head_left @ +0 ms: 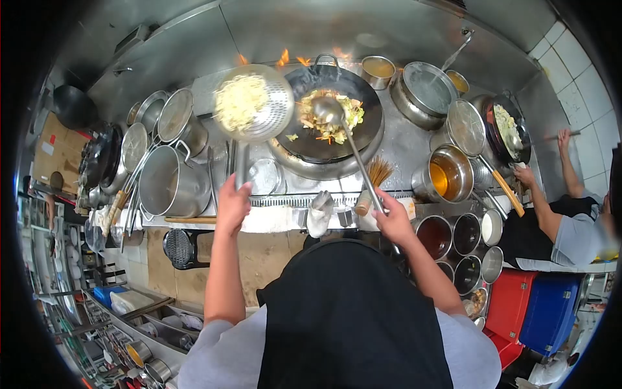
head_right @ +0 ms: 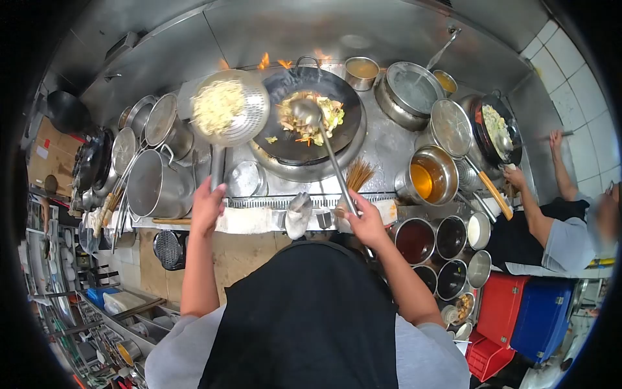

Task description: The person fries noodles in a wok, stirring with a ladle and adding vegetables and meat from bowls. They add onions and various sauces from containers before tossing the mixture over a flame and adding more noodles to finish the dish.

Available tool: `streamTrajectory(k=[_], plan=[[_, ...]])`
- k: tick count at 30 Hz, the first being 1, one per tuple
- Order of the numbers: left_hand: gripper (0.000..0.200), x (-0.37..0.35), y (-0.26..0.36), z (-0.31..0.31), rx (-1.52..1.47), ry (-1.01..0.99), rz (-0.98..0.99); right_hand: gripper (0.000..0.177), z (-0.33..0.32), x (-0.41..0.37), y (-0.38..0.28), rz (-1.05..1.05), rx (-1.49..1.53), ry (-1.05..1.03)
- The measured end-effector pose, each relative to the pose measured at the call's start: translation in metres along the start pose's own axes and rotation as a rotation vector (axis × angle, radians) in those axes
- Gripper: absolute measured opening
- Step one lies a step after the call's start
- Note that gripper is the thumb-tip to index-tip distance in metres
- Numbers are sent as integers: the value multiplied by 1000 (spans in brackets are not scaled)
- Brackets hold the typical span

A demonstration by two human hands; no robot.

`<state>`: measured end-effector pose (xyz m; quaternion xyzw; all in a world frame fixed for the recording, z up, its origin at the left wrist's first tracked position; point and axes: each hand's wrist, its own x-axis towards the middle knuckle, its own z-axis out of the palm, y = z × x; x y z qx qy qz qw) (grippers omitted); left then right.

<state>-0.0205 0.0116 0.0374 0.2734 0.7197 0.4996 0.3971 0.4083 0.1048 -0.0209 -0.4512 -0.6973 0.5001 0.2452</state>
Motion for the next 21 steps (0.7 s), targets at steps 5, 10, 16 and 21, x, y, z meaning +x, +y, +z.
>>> streamTrajectory(k=[5,10,16,21], plan=[[57,59,5,79,318,-40,258,76,39,55,-46,264,551,138],[68,103,13,134,604,102,322,68,17,99,-64,327,972,51],[70,115,42,125,618,204,199,54,-21,102,-44,349,1176,-62],[66,103,43,91,566,335,299,58,-34,97,-36,332,976,-120]])
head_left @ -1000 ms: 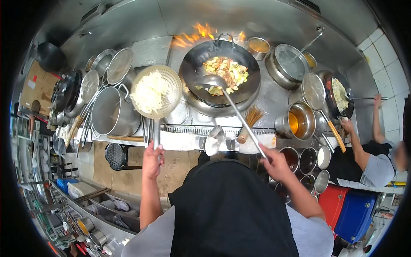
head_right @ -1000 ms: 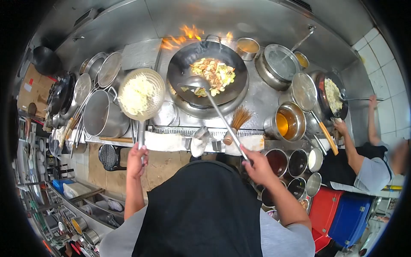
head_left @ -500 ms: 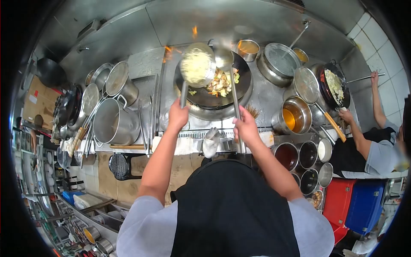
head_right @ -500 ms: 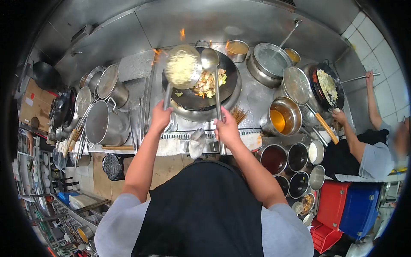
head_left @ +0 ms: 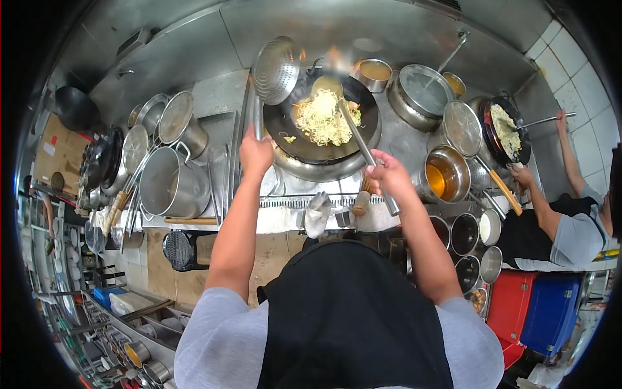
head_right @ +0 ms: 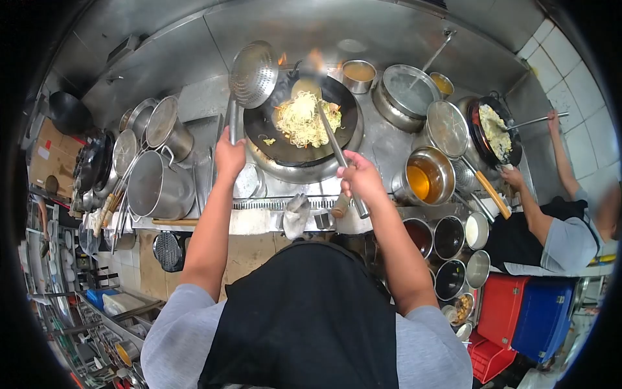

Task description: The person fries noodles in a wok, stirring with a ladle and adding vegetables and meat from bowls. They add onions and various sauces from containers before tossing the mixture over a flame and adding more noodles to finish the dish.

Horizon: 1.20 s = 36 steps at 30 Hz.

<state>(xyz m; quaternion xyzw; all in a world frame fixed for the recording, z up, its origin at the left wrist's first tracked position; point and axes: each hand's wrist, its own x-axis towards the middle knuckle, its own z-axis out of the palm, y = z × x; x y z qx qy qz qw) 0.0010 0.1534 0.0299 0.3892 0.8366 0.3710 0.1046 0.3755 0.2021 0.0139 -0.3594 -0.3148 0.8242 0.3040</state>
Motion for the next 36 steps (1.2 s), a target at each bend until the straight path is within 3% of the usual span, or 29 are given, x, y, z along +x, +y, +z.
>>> streamTrajectory(k=[2,3,4,6,8,10,13,16,20,22,24,26,27,29,30,32,36], plan=[[68,-6,-25,-11,-149,20,57,63,-5,5,32,-529,-941,204],[68,-15,-38,-19,-214,12,49,67,-6,-8,34,-629,-1259,345],[67,-28,-48,-29,-269,-7,35,67,-2,-28,27,-624,-1260,339],[63,-59,-89,-41,-327,-31,-32,70,4,-77,6,-416,-1036,315],[58,-104,-109,-58,-483,-125,-229,71,-17,-119,-4,-513,-1291,308],[56,-155,-101,-72,-677,-180,-429,71,-6,-163,-34,-277,-1450,345],[39,-200,-133,-68,-720,-222,-598,69,-15,-198,-60,-254,-1736,300],[30,-215,-171,-53,-740,-308,-782,72,-21,-181,-62,-186,-1825,264],[27,-215,-189,-29,-878,-332,-970,69,-61,-103,-2,-422,-1657,259],[30,-212,-208,-23,-837,-355,-954,72,-33,-107,4,-495,-1513,269],[33,-208,-241,-15,-790,-374,-934,73,-1,-142,-16,-415,-1508,301],[43,-206,-273,-3,-45,-380,-420,69,9,-173,-33,-339,-1520,276],[43,-202,-253,-12,-48,-379,-418,69,4,-176,-37,-342,-1521,277],[50,-181,-172,-37,250,-384,-83,69,-5,-183,-41,-197,-1585,199],[49,-170,-163,-24,177,-305,47,69,-12,-174,-31,-195,-1582,208],[47,-148,-122,-4,26,-247,296,71,-46,-127,2,-412,-1482,187],[39,-101,-26,41,-84,-200,684,74,-38,-58,62,-370,-933,319]])
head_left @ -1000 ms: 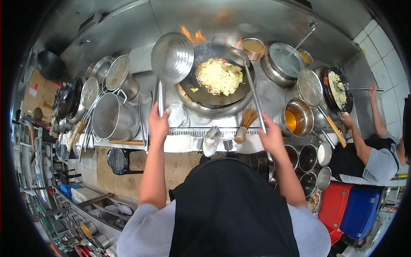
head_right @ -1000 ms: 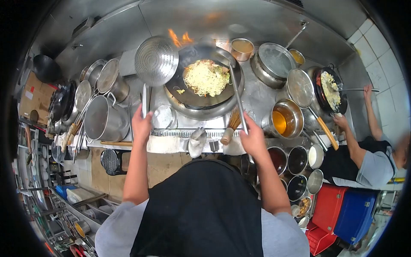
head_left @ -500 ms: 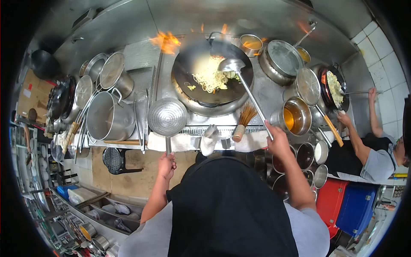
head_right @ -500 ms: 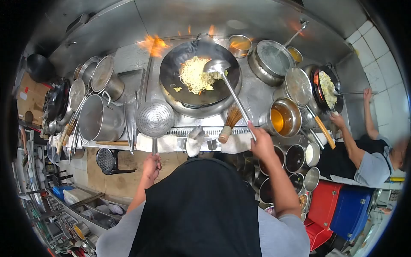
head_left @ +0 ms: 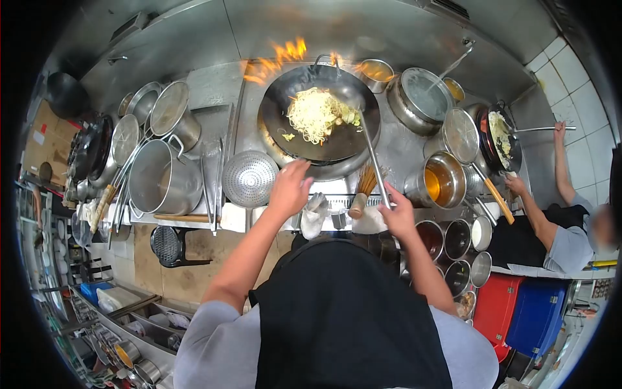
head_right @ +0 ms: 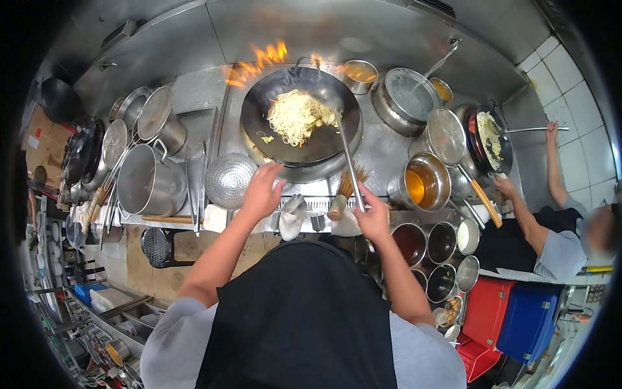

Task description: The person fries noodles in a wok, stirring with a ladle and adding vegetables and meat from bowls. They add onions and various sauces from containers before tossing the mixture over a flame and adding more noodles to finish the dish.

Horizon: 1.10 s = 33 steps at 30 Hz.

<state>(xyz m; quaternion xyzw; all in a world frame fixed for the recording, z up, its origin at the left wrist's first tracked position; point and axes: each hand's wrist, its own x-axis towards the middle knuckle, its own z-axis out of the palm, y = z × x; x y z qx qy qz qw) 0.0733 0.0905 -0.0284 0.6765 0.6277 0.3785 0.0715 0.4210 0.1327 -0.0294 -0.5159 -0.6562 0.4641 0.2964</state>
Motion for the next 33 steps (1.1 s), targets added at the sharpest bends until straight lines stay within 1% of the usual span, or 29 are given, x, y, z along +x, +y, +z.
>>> streamTrajectory(k=[1,2,3,4,6,7,8,10,11,12,14,16,17,19,20,22,23,24,25,26,27,28,29,30,31,32,33], plan=[[34,16,5,11,21,36,56,74,21,9,7,-1,-3,1],[34,28,5,22,18,39,56,74,41,20,16,-49,38,94],[28,37,2,34,101,-99,-26,74,53,29,19,-96,81,186],[24,38,2,42,185,-238,-110,74,54,32,6,-96,81,184],[23,34,5,51,203,-200,-119,76,53,41,-21,226,441,70],[25,37,7,51,217,-159,-122,74,41,47,-23,256,548,10],[25,39,8,50,219,-158,-120,74,35,44,-24,253,550,9],[25,37,12,43,173,-199,-129,74,27,20,-33,206,354,-13],[25,37,9,45,170,-197,-137,74,27,13,-25,102,170,24],[25,40,2,48,159,-226,-146,74,22,3,-22,99,163,15],[25,42,-3,49,150,-245,-164,74,9,-15,-15,-63,-18,76],[26,40,-1,50,157,-254,-158,74,-18,-50,-80,236,180,-23],[26,41,-1,50,159,-257,-158,74,-27,-63,-84,238,183,-24],[26,42,-2,51,128,-256,-165,74,-51,-83,-82,263,251,-178],[26,41,-3,52,130,-260,-167,74,-56,-87,-84,266,254,-180],[22,40,-6,55,63,-298,-181,74,-62,-95,-88,352,301,-328],[22,35,-5,56,64,-306,-174,75,-58,-94,-76,344,298,-363],[30,25,-5,57,44,-222,-89,75,-49,-90,-71,347,306,-353],[43,17,-3,56,22,-137,-4,74,-35,-85,-68,156,83,-306],[43,9,-1,54,20,-145,3,73,-22,-81,-62,-32,-142,-258],[57,3,3,48,66,-176,14,71,-8,-76,-59,-117,-119,-226],[73,-2,5,42,116,-208,25,71,-5,-76,-58,-116,-111,-222],[73,-6,4,39,123,-217,32,71,-3,-75,-58,70,129,-293],[77,-7,2,38,153,-234,47,71,-2,-72,-70,253,369,-358],[82,-6,2,37,179,-250,64,71,-2,-68,-87,347,479,-404],[82,-4,2,38,176,-252,79,71,-1,-59,-87,343,483,-389],[83,-4,4,38,171,-255,66,69,0,-49,-83,371,476,-416]])
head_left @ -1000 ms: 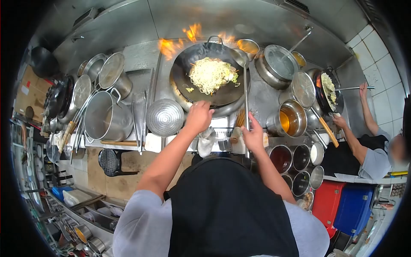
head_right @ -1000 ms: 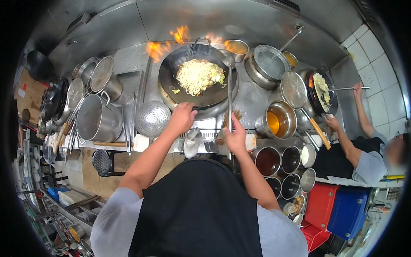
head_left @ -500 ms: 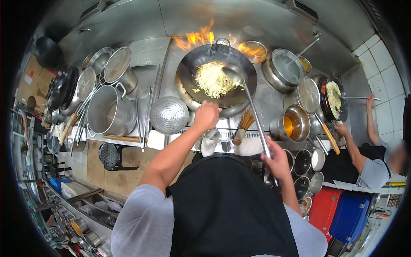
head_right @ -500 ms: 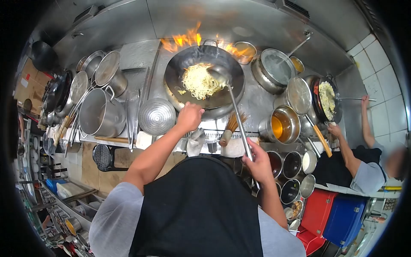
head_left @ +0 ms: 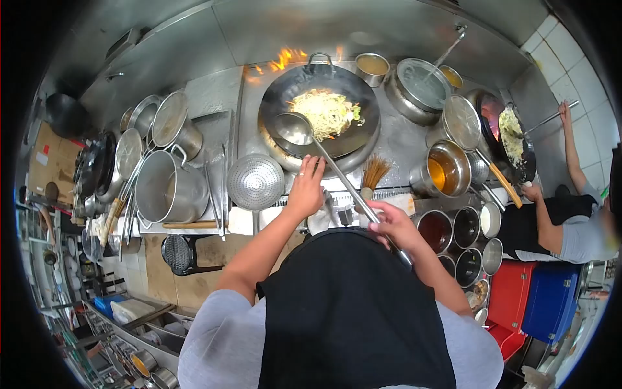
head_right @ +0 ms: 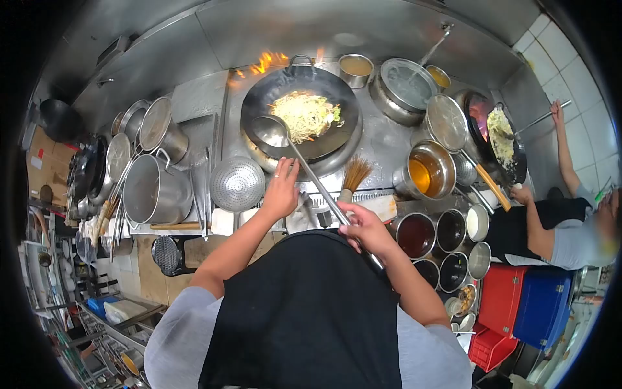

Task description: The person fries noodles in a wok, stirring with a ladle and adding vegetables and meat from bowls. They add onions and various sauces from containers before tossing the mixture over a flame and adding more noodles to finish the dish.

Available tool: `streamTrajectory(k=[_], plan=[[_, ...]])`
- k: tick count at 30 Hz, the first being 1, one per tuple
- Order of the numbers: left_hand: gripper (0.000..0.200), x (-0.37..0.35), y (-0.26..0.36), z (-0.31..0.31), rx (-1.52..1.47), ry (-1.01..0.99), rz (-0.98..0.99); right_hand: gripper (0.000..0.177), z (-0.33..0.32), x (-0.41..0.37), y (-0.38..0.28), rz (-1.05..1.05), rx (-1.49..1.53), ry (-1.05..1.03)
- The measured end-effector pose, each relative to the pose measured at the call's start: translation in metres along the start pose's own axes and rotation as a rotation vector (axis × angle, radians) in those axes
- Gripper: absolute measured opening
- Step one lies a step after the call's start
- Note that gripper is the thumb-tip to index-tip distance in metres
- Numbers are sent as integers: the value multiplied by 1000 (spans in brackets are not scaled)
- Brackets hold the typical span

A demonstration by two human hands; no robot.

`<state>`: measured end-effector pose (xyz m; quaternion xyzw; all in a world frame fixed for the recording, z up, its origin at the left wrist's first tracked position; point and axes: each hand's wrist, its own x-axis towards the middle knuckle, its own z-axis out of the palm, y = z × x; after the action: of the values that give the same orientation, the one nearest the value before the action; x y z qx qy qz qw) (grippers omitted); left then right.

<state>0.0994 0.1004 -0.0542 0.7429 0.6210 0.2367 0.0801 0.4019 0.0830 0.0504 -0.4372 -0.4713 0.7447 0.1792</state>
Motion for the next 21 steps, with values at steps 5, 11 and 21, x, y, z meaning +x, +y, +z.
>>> streamTrajectory(k=[5,11,21], plan=[[79,-1,-2,2,35,8,-6,66,-10,63,44,-488,-514,115],[80,-1,0,-1,24,-22,-49,69,7,56,4,-3,72,-95],[76,-1,-2,-3,2,-59,-83,78,-87,-95,-110,-260,-1191,148]])
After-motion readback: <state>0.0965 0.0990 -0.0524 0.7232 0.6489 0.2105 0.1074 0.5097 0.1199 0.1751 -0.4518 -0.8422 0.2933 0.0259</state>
